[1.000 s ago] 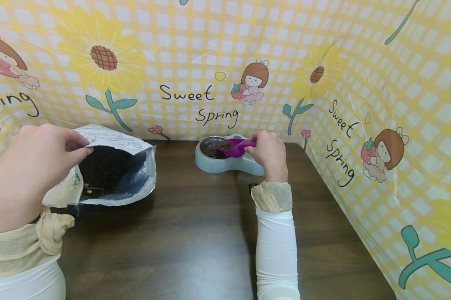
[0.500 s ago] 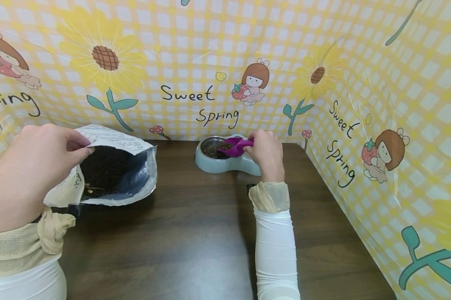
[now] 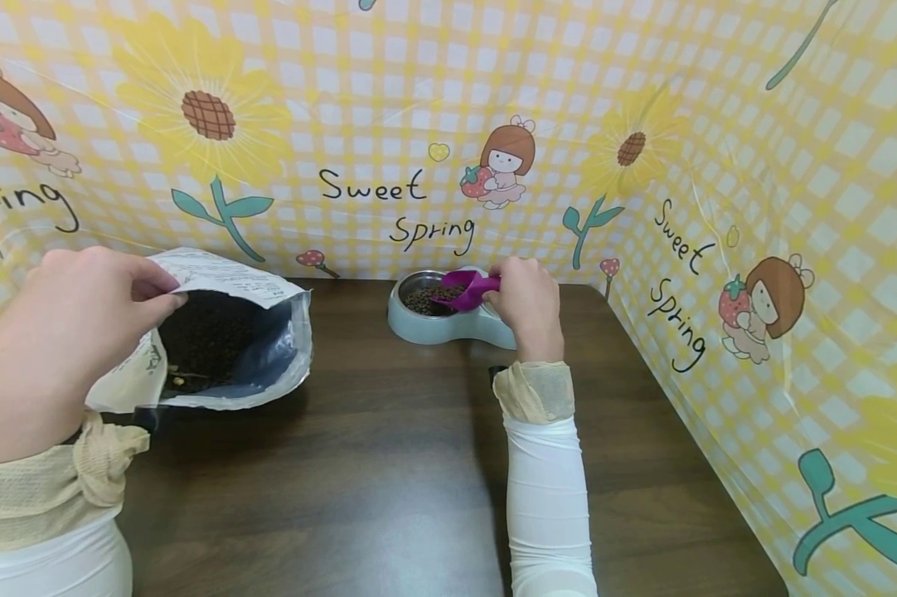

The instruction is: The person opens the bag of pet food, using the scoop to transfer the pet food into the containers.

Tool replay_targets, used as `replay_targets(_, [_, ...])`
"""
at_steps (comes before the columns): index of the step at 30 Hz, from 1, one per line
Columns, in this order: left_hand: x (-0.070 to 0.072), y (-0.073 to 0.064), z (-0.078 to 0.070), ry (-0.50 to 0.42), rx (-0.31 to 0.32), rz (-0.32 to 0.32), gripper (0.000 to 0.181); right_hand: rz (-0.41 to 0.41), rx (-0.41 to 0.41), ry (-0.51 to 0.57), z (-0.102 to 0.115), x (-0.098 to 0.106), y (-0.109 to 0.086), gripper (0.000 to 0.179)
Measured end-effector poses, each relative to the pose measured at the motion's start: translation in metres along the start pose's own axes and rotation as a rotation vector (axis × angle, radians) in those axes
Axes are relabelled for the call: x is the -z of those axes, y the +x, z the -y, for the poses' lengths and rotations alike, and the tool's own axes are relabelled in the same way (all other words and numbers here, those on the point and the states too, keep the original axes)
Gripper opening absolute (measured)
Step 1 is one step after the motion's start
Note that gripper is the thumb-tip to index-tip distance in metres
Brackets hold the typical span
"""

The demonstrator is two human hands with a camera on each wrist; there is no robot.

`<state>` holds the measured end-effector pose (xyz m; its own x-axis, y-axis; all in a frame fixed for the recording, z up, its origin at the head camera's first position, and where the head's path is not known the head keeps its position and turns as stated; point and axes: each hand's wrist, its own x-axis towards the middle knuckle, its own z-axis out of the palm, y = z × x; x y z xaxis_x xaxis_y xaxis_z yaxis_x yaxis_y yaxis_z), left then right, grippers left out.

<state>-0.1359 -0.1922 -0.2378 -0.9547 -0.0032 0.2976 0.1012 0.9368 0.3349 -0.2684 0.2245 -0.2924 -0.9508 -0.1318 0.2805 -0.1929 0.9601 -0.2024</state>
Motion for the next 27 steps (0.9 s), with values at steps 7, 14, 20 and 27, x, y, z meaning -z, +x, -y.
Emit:
replay_targets(7, [-0.0002, 0.0004, 0.0, 0.002, -0.001, 0.003, 0.021, 0.01, -0.003, -0.023, 0.001, 0.0026, -0.0008, 0.022])
replay_targets(14, [-0.0004, 0.0008, 0.0001, 0.005, -0.002, 0.002, 0.021, -0.008, 0.02, -0.04, 0.0014, 0.0025, -0.0014, 0.021])
replay_targets(20, [0.0003, -0.0001, -0.0001, 0.004, 0.001, 0.009, 0.021, -0.047, 0.034, -0.061, 0.0012, 0.001, -0.0009, 0.018])
replay_targets(27, [0.0005, -0.0002, -0.0005, 0.0, 0.006, 0.011, 0.021, -0.051, 0.045, -0.082, 0.0027, 0.0022, -0.0017, 0.015])
